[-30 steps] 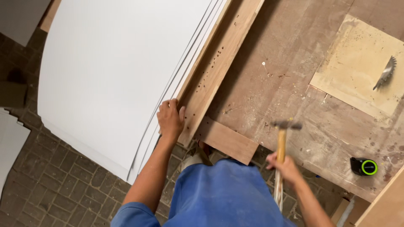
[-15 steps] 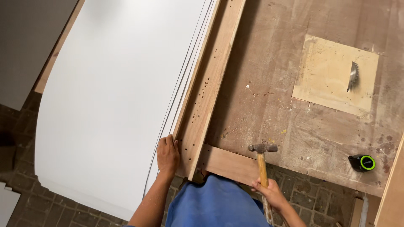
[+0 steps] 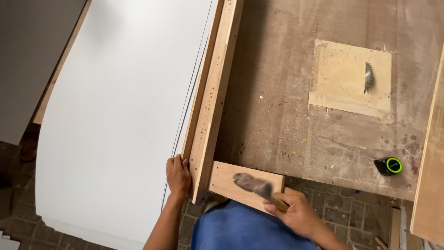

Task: The person uses a hammer to tap wooden slats into place on a workbench. They then use a tape measure to measure the slats and the workbench surface. Finally, they lift and position a stack of white panels onto the wooden frame.

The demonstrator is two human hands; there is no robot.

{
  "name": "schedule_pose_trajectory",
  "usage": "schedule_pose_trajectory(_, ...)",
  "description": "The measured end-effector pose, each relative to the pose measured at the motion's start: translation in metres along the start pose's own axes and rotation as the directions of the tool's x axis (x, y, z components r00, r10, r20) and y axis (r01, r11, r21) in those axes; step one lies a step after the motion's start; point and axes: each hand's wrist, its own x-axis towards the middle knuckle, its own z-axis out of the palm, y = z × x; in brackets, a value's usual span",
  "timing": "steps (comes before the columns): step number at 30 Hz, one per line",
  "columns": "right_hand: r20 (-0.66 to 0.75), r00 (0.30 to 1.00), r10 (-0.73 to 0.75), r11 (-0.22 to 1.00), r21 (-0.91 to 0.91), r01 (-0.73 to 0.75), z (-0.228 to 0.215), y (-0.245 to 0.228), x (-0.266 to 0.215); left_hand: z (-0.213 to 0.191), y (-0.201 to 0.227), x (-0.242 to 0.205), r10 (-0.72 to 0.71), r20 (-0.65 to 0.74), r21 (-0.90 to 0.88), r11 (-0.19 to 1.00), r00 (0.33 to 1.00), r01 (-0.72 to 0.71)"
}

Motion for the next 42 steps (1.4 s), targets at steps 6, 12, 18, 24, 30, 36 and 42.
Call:
schedule_pose_trajectory(6,0.048,0.933,0.357,0.920,0.153,-0.360,-0.036,0.063,-0.023,0.031,0.021,-0.032,0.016,0.005,-0.096,0.995,1.000,-0.015)
schedule_pose_trajectory(12,-0.092,0.811,0.577,0.756,0.437,-0.488,-0.117,0.051,-0.090,0.081,0.095,-0.103,-0.056,0.261,-0.237,0.964,0.964,0.121)
schedule_pose_trajectory(18,0.131,0.956,0.263,0.950,0.141,-0.280,-0.144,0.001,-0.094,0.031,0.166,-0.093,0.075,0.127,-0.301,0.953,0.989,-0.034)
schedule_pose_trajectory(24,0.496,0.837,-0.231,0.868,0.494,-0.053,-0.132,-0.063,-0.046,-0.051,0.235,-0.104,0.625,0.456,-0.737,0.664,0.633,-0.124)
schedule_pose_trajectory(30,0.078,0.973,-0.217,0.895,0.415,0.166,-0.143,-0.052,0.010,-0.072,0.192,-0.079,0.636,-0.023,-0.999,0.006,0.771,-0.034)
schedule_pose_trajectory(36,-0.352,0.934,-0.058,0.992,0.087,0.095,-0.069,0.061,0.070,-0.156,0.163,-0.061,0.548,0.017,-0.999,0.035,0.836,-0.003)
schedule_pose_trajectory(42,-0.234,0.971,0.042,0.988,0.156,-0.005,0.043,0.110,0.090,-0.191,0.064,-0.036,0.248,0.110,-0.994,0.006,0.963,0.112)
